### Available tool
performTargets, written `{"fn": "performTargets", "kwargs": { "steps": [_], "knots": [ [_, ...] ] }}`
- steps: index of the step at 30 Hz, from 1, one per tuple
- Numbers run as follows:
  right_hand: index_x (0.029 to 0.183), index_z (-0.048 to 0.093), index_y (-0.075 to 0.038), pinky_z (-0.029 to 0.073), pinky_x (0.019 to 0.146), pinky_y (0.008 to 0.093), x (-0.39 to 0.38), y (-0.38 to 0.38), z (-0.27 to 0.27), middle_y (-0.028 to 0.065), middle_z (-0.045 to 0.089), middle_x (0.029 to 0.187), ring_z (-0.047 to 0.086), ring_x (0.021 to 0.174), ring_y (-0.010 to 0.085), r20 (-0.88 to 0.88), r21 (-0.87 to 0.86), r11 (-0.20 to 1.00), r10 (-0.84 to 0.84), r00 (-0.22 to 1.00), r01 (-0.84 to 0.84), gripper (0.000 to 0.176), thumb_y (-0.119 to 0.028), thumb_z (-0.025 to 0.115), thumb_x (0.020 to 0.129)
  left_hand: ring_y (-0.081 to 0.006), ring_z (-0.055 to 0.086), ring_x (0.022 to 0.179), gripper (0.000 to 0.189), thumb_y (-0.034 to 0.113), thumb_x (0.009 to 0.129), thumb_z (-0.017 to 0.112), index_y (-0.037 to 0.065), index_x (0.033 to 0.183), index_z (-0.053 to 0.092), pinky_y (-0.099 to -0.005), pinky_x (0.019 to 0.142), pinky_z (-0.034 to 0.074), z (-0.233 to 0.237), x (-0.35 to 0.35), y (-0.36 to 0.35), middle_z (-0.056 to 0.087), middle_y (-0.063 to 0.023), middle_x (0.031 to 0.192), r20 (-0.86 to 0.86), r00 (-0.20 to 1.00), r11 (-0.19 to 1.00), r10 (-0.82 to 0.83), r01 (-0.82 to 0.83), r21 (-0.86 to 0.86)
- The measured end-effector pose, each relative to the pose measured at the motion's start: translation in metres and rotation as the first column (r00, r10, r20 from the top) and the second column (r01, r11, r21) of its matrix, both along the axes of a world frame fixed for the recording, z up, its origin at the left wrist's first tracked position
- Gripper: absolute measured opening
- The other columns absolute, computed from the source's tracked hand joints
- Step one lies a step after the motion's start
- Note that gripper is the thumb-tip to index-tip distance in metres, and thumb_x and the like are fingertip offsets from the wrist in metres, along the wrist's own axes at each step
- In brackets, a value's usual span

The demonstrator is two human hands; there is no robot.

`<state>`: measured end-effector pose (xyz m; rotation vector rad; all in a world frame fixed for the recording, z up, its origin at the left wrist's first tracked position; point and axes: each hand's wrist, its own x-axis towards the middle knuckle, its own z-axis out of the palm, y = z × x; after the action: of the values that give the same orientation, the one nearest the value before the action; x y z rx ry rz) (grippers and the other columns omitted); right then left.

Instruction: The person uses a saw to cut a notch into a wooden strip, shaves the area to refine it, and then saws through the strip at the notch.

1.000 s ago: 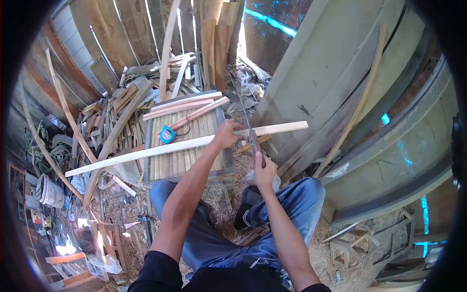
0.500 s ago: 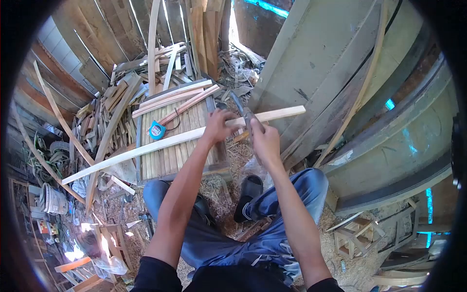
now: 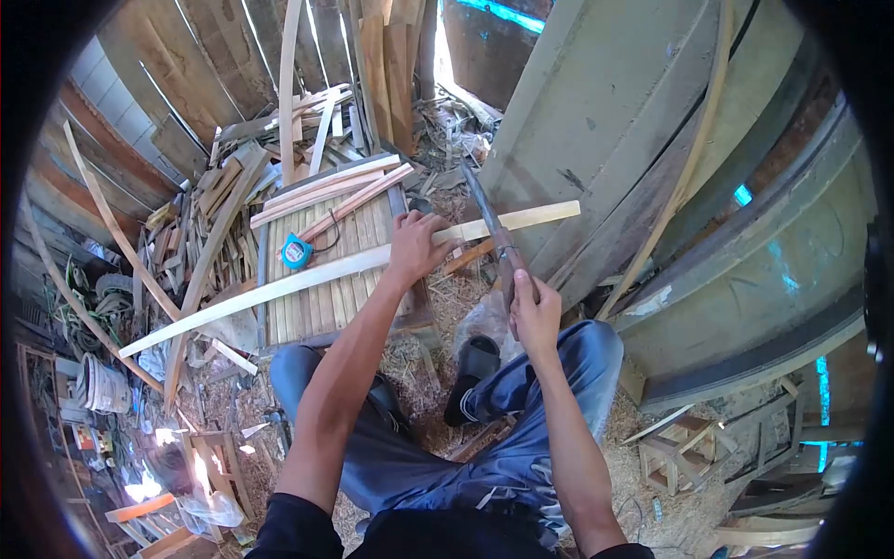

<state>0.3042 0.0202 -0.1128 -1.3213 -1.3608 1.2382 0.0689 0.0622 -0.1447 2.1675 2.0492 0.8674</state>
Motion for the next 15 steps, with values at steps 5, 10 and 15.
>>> {"fn": "performTargets", "kwargs": {
  "steps": [5, 10, 15],
  "knots": [
    [0.064, 0.055, -0.003, 0.033, 0.043, 0.0256, 0.001, -0.024, 0.016, -0.0021, 0.047, 0.054, 0.043, 0.046, 0.0067, -0.122, -0.089, 0.996, 0.006, 0.993, -0.016, 0.047, -0.036, 0.055, 0.099, -0.0280, 0.056, 0.095, 0.027, 0.028, 0.077, 0.075, 0.009, 0.088, 0.060, -0.0416, 0.090, 0.038, 0.005, 0.010, -0.007, 0.061, -0.0070, 0.085, -0.028, 0.996, 0.992, -0.081, 0.083, 0.100],
    [0.062, 0.053, -0.004, 0.034, 0.044, 0.0259, 0.009, -0.029, -0.001, -0.0025, 0.048, 0.054, 0.045, 0.046, 0.0071, -0.161, -0.115, 0.993, -0.024, 0.987, 0.005, 0.048, -0.035, 0.056, 0.098, -0.0330, 0.058, 0.087, 0.025, 0.021, 0.076, 0.074, 0.007, 0.090, 0.059, -0.0431, 0.076, 0.046, 0.012, -0.005, -0.002, 0.060, -0.0107, 0.088, 0.103, 0.952, 0.957, -0.287, 0.289, -0.003],
    [0.063, 0.056, 0.000, 0.036, 0.049, 0.0329, 0.005, -0.020, -0.009, 0.0025, 0.046, 0.051, 0.046, 0.048, 0.0127, 0.128, 0.004, 1.000, -0.017, 0.992, 0.017, 0.055, -0.043, 0.053, 0.097, -0.0362, 0.060, 0.085, 0.026, 0.024, 0.078, 0.071, 0.005, 0.092, 0.060, -0.0444, 0.073, 0.049, 0.008, -0.004, -0.005, 0.061, -0.0145, 0.085, 0.105, 0.977, 0.979, -0.186, 0.194, -0.068]
  ]
}}
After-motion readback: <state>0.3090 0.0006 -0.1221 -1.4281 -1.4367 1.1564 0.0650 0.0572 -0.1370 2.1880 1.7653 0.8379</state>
